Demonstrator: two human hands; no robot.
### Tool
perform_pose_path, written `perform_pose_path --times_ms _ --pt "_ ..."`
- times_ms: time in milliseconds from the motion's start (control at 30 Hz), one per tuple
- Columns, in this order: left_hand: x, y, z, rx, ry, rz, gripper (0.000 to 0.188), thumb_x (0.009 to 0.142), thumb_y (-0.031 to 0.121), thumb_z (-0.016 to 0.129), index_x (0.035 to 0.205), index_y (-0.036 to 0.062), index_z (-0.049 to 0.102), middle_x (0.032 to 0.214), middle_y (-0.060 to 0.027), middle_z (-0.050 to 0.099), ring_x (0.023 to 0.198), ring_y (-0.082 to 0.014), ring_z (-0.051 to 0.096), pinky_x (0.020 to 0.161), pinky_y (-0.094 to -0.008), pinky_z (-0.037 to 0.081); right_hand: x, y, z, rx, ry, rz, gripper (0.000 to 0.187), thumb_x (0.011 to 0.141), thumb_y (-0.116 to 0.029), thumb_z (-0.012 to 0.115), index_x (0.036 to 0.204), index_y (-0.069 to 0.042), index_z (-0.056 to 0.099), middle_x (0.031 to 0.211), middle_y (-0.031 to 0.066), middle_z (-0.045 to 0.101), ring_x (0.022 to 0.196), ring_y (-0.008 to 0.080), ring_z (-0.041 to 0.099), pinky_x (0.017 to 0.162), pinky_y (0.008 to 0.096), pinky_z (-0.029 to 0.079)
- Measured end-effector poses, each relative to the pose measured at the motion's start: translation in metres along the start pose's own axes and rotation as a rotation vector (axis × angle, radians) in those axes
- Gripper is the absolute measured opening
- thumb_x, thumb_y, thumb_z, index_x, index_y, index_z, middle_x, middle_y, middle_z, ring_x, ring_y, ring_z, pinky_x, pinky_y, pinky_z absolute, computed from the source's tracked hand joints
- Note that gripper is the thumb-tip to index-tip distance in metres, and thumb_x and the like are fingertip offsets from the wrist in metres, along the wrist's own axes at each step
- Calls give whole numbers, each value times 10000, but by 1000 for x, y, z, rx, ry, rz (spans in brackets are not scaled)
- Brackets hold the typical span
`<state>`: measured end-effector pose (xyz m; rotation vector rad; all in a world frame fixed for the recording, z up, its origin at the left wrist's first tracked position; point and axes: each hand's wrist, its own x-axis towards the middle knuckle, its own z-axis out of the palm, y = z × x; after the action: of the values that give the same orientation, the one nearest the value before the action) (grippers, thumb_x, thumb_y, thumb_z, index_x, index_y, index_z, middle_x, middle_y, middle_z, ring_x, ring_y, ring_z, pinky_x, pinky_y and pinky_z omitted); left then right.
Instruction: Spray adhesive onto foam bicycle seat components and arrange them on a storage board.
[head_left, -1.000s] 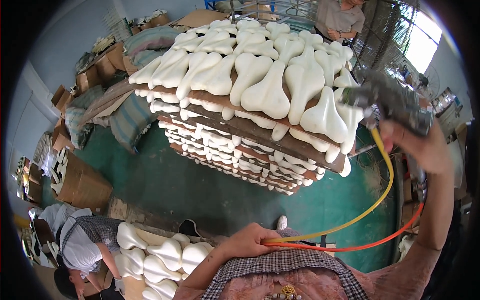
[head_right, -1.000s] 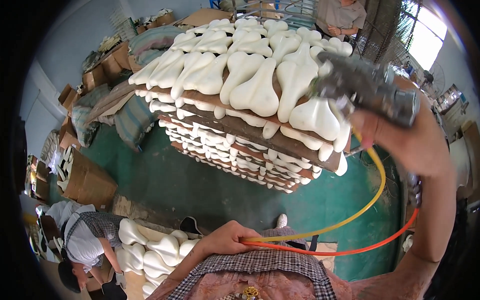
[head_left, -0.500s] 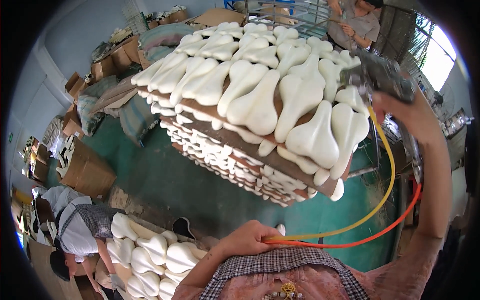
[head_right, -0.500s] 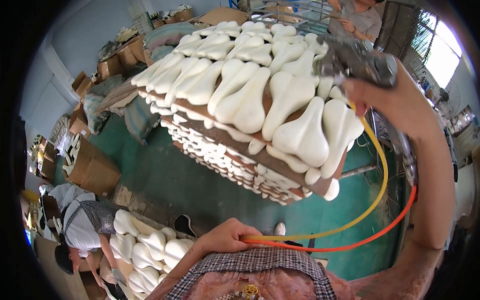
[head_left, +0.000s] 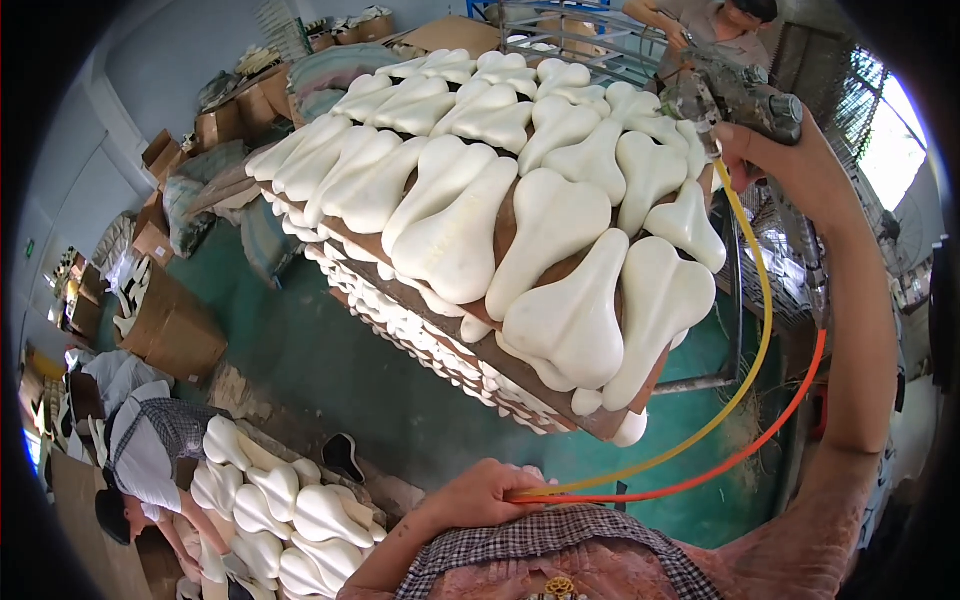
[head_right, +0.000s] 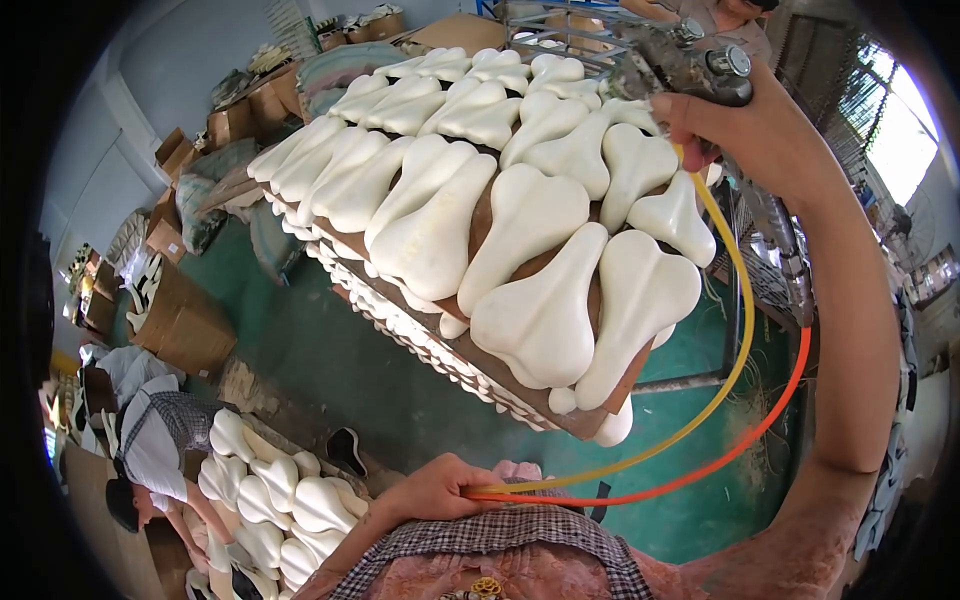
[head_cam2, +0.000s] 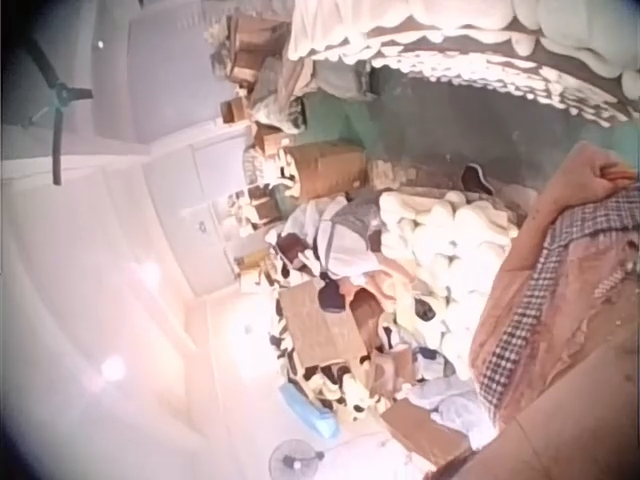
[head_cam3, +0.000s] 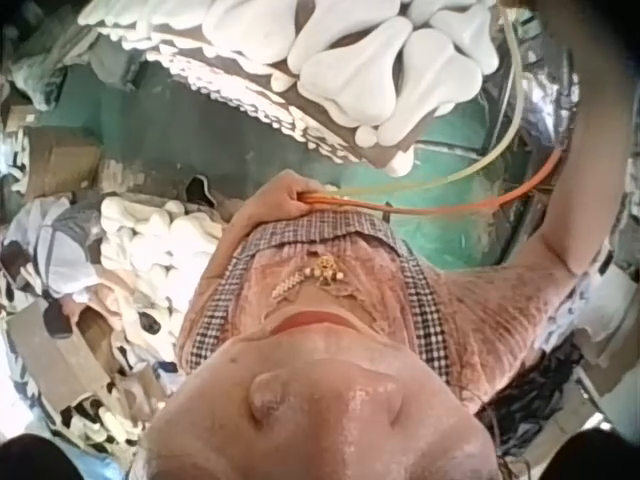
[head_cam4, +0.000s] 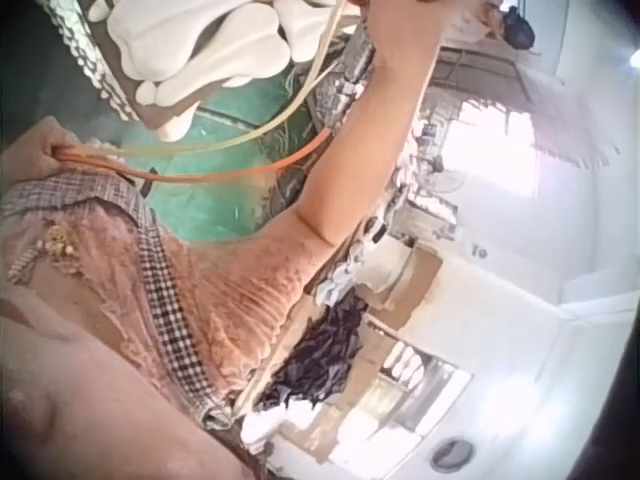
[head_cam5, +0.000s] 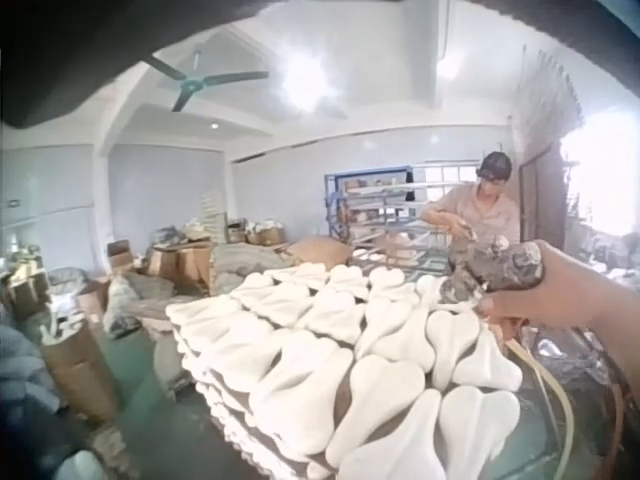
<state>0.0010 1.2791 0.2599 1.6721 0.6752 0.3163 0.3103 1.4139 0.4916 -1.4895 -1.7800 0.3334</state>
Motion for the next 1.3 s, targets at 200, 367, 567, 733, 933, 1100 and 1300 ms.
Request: perform_pose_path --times_ms 200,367,567,733,933,1100,1300 --pt "-11 -12 16 -22 -7 -33 313 755 113 627 1067 81 622 719 -154 604 606 -292 567 601 -311 445 -18 -15 2 -96 75 -18 260 794 -260 670 794 -21 567 638 30 581 552 96 551 539 227 445" --pt "-39 -16 31 -34 -25 -2 294 770 85 643 1060 45 622 770 -125 652 620 -130 572 610 -265 445 -55 -37 13 52 -171 4 251 786 -222 680 844 -15 550 652 39 585 559 97 549 551 225 448" --pt "-86 -17 54 -11 -27 -66 279 742 109 634 1020 82 641 729 -145 625 652 -257 617 615 -327 457 -109 -74 10 80 -183 93 243 772 -190 691 893 -14 576 677 40 596 563 104 562 552 231 447" --pt "-124 -21 77 55 36 131 283 746 105 636 1027 72 637 760 -136 641 650 -237 615 638 -304 465 -157 -120 30 206 -270 -1 226 783 -179 684 898 -19 576 681 35 588 575 95 556 549 227 444" --pt "-149 -17 96 -29 -14 8 283 747 95 638 1028 63 635 769 -131 647 657 -201 616 642 -280 459 -203 -145 30 287 -282 -26 250 793 -198 687 904 -1 581 683 37 595 577 99 560 540 228 454" --pt "-148 -12 107 -13 -36 2 289 750 102 648 1037 66 633 789 -131 655 669 -194 621 641 -280 459 -183 -126 18 191 -270 -36 262 780 -246 692 844 -10 599 656 30 595 579 101 571 555 233 461" --pt "-126 -4 120 -9 4 -1 293 751 96 641 1043 68 635 789 -143 655 664 -198 622 635 -285 460 -146 -63 -41 -44 6 36 264 778 -285 673 771 -29 610 662 29 603 591 108 585 577 228 458"
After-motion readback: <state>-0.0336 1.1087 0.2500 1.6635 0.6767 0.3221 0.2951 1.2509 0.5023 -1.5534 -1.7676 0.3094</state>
